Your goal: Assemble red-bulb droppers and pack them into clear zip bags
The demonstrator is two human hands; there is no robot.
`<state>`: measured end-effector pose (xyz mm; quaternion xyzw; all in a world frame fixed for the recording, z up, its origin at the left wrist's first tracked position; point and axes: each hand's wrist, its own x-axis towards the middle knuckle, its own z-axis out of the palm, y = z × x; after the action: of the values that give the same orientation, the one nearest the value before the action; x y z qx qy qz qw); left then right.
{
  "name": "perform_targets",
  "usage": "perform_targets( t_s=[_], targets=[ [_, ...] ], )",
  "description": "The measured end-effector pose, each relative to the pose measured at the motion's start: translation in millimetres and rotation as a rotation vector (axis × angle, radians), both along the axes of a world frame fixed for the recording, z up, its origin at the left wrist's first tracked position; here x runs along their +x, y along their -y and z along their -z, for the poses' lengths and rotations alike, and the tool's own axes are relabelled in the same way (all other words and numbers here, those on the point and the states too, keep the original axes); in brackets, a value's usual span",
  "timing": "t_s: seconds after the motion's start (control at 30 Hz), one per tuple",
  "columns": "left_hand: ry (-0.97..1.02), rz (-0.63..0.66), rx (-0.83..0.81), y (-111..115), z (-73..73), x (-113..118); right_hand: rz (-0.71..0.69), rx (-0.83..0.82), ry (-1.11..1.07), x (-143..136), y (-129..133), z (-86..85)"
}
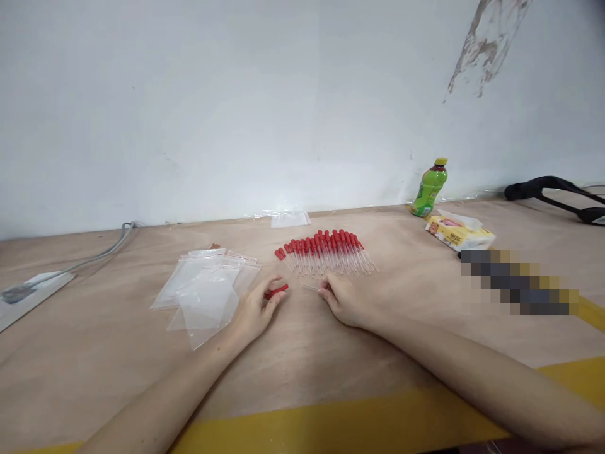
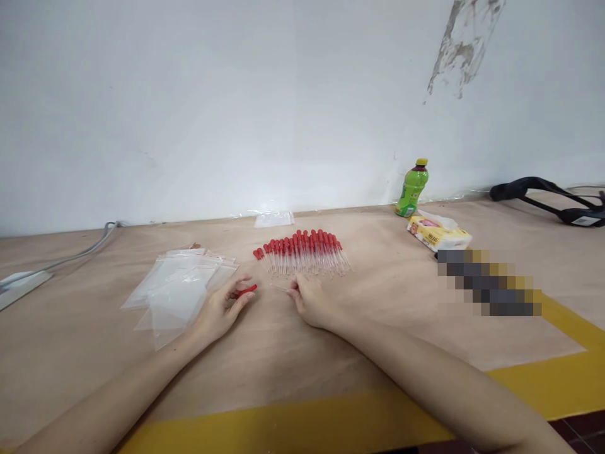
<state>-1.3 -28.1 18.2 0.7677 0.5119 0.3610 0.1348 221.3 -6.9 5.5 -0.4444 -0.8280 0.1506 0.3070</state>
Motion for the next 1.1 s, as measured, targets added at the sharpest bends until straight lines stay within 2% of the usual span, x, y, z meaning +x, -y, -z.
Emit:
perform_targets(
  t_s=[0.1, 0.23, 0.7, 0.83, 0.97, 1.1],
  targets=[
    [-0.015, 0.02, -0.037, 1, 2.8, 4, -0.083, -0.029, -0.163, -1, 2, 3.3],
    [0.03, 0.045, -0.064, 0, 6.0, 6, -0.182, 0.017, -0.199, -6, 5, -0.7],
    [0.176, 0.053, -0.048, 2, 9.7, 12, -0.209, -0.021, -0.166, -10, 11, -4.4],
    [0.187, 0.124, -0.112, 6, 6.9, 12, -0.232, -0.007, -0.099, -6, 11, -6.4],
    [0.115, 0.198, -0.18, 11, 1.9, 12, -0.28, 0.102, 0.066, 2, 8, -12.0],
    [0.041, 0.188, -0.112, 14, 0.3, 15, -0.255, 0.286, 0.187, 3, 8, -12.9]
  ],
)
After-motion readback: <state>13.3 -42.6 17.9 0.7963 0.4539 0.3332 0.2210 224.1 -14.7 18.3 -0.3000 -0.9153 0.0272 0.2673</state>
